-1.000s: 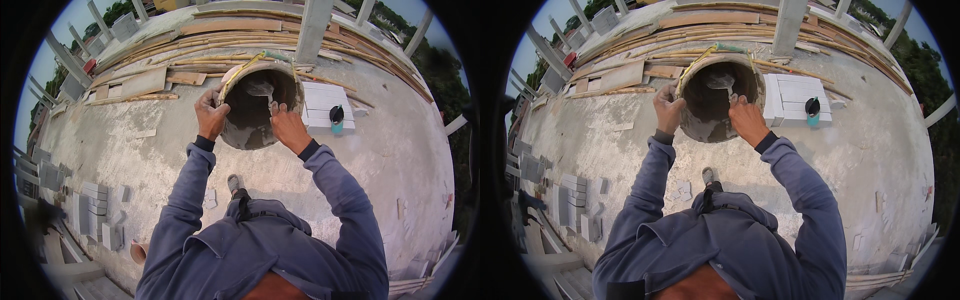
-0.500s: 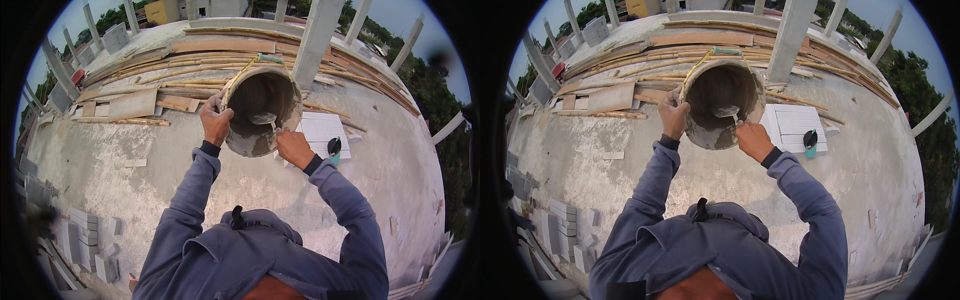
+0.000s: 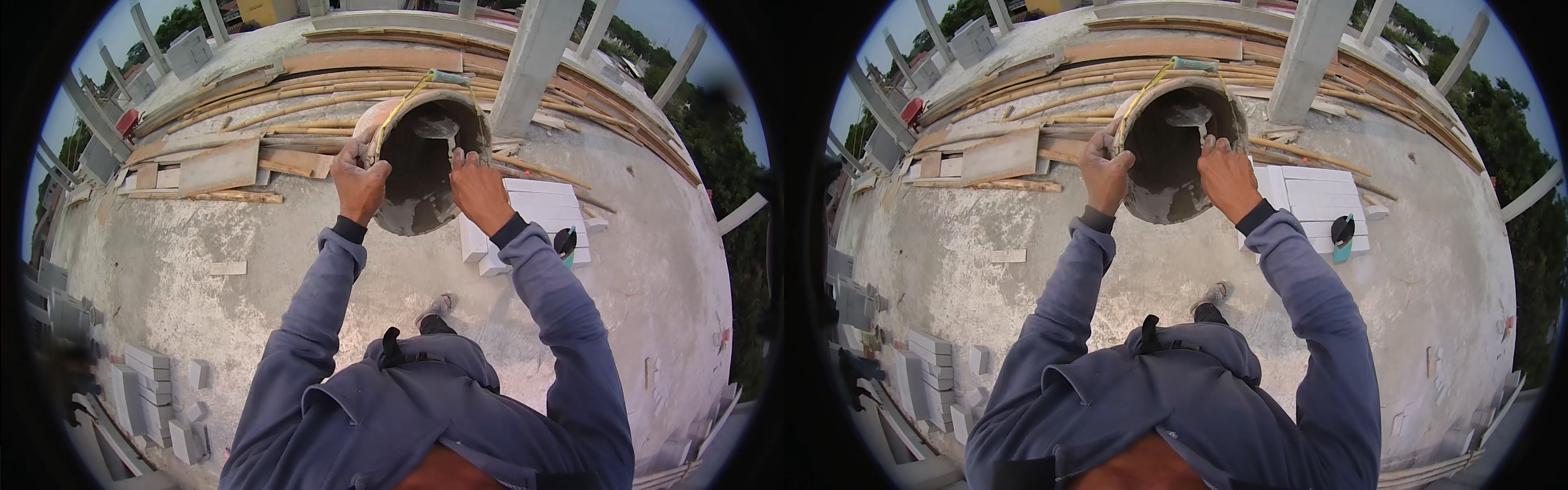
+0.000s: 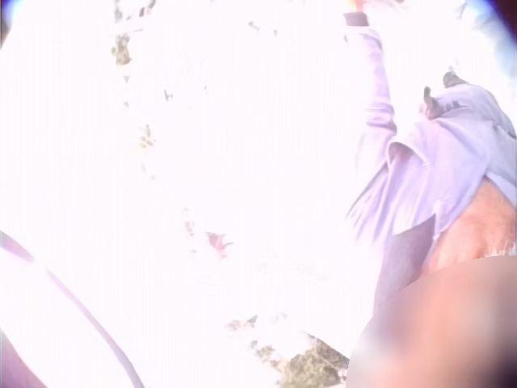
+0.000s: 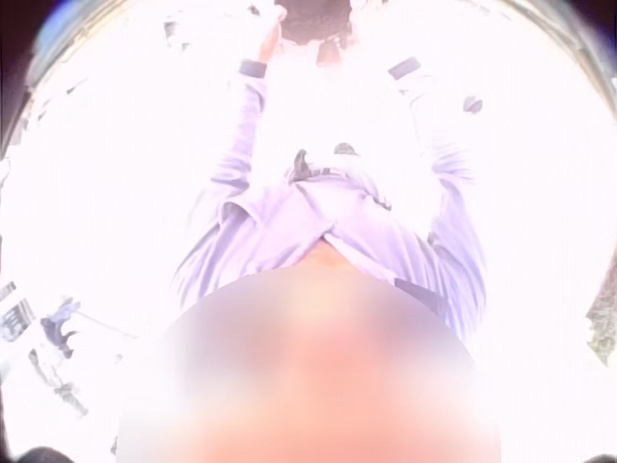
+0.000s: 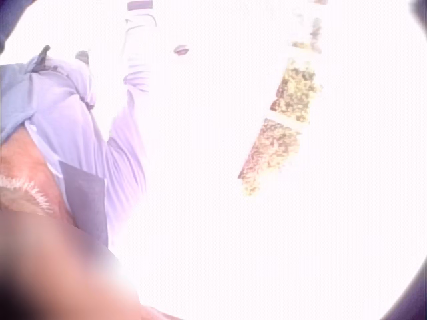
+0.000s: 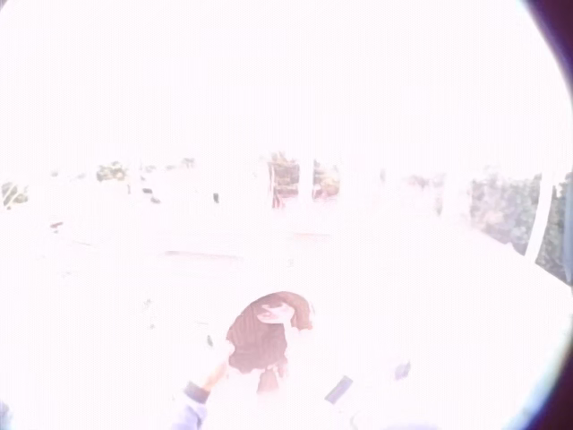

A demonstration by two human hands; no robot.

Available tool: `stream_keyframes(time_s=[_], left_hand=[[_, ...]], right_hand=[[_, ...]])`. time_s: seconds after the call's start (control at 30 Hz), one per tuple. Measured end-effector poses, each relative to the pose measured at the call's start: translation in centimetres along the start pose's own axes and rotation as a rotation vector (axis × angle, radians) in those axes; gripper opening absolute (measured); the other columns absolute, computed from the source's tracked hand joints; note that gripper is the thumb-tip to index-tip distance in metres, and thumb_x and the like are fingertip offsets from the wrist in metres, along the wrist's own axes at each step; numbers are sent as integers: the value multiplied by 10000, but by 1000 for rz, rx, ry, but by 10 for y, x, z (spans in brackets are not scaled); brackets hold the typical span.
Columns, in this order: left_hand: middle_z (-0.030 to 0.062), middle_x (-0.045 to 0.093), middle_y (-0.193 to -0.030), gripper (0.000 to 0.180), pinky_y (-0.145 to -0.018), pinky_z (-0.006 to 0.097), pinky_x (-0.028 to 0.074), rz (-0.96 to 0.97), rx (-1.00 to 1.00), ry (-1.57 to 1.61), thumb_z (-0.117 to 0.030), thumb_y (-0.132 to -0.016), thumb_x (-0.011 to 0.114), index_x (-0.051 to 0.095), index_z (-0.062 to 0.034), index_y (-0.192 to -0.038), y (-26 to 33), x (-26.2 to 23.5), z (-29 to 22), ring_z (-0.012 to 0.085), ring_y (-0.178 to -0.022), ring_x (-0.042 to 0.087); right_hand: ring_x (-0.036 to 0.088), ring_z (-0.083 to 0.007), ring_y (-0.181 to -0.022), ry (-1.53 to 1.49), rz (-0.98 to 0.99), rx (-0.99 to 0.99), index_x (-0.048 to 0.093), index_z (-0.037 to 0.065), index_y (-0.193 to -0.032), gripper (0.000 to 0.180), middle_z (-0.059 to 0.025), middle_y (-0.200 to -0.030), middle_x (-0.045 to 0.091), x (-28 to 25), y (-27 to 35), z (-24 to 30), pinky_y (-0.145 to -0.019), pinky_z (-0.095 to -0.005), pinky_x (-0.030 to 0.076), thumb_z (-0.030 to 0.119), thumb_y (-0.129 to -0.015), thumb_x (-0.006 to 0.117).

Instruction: The person scoops mortar from a bucket with a trowel, spreads it onto a white rectangular tile, and places the tile onto a wall. The person then taps the tile with a hammer to secure it and continues applying mortar to adjacent sections.

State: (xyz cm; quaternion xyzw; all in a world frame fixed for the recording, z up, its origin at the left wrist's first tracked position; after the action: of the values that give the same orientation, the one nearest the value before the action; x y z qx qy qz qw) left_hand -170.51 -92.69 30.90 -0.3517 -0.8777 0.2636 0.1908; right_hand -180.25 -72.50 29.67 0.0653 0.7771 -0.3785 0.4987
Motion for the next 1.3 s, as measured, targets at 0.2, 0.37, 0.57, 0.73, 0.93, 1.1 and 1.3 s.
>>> stream_keyframes(time_s=[0.2,0.37,0.57,0.73,0.93,1.1,1.3], left_hand=[[160,722,-1217,150,-649,226,438,-4,-80,-208,11,-677,645,502,1,-719,-62,23,49,66,-751,514],[66,727,-1018,325,-668,231,473,56,-180,-364,9,-689,633,685,91,-999,-109,70,94,80,-722,549],[59,673,-826,589,-710,264,517,-54,-168,-293,-16,-693,619,649,104,-1268,-126,108,123,126,-711,595],[72,702,-910,586,-786,239,509,-136,-96,-105,47,-709,573,644,94,-1289,-143,142,143,114,-792,632],[32,658,-854,603,-755,226,489,29,-62,-68,63,-708,553,644,72,-1304,-162,205,206,83,-714,560],[111,744,-999,623,-854,283,529,232,-83,19,30,-694,564,643,62,-1310,-167,254,241,136,-839,663],[173,738,-1120,595,-891,299,530,313,-26,259,39,-698,558,642,87,-1285,-207,294,248,178,-921,692]], right_hand=[[691,-313,-731,80,251,-377,580,-143,-1292,482,-213,-937,656,24,-40,-15,-546,-370,559,40,-847,605],[635,-238,-743,419,-36,-581,528,-136,-1377,556,-154,-923,603,7,-120,-76,-540,-323,542,54,-864,621],[707,-312,-705,139,193,-390,581,-127,-1239,446,-209,-913,665,87,-177,-142,-587,-400,577,100,-858,630],[695,-431,-734,-247,251,22,650,-93,-1022,279,-279,-892,683,158,-180,-192,-701,-501,594,153,-909,581],[693,-449,-776,-327,360,115,673,-76,-932,271,-274,-839,693,180,-169,-214,-702,-541,548,172,-947,565],[721,-367,-807,55,362,237,704,-32,-921,206,-235,-847,711,181,-175,-236,-654,-471,566,143,-869,608],[719,-400,-874,-165,426,828,710,-21,-874,220,-238,-890,719,225,-153,-240,-790,-486,578,162,-901,590]])
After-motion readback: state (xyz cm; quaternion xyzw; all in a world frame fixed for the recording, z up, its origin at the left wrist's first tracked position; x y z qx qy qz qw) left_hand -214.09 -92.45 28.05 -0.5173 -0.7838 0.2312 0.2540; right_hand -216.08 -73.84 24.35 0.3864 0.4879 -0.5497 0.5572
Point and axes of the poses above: each hand's wrist, its own y-axis away from the middle knuckle, its own x-axis out of the palm, z = x × y, the point moved 6 cm from there along -y, towards the middle knuckle
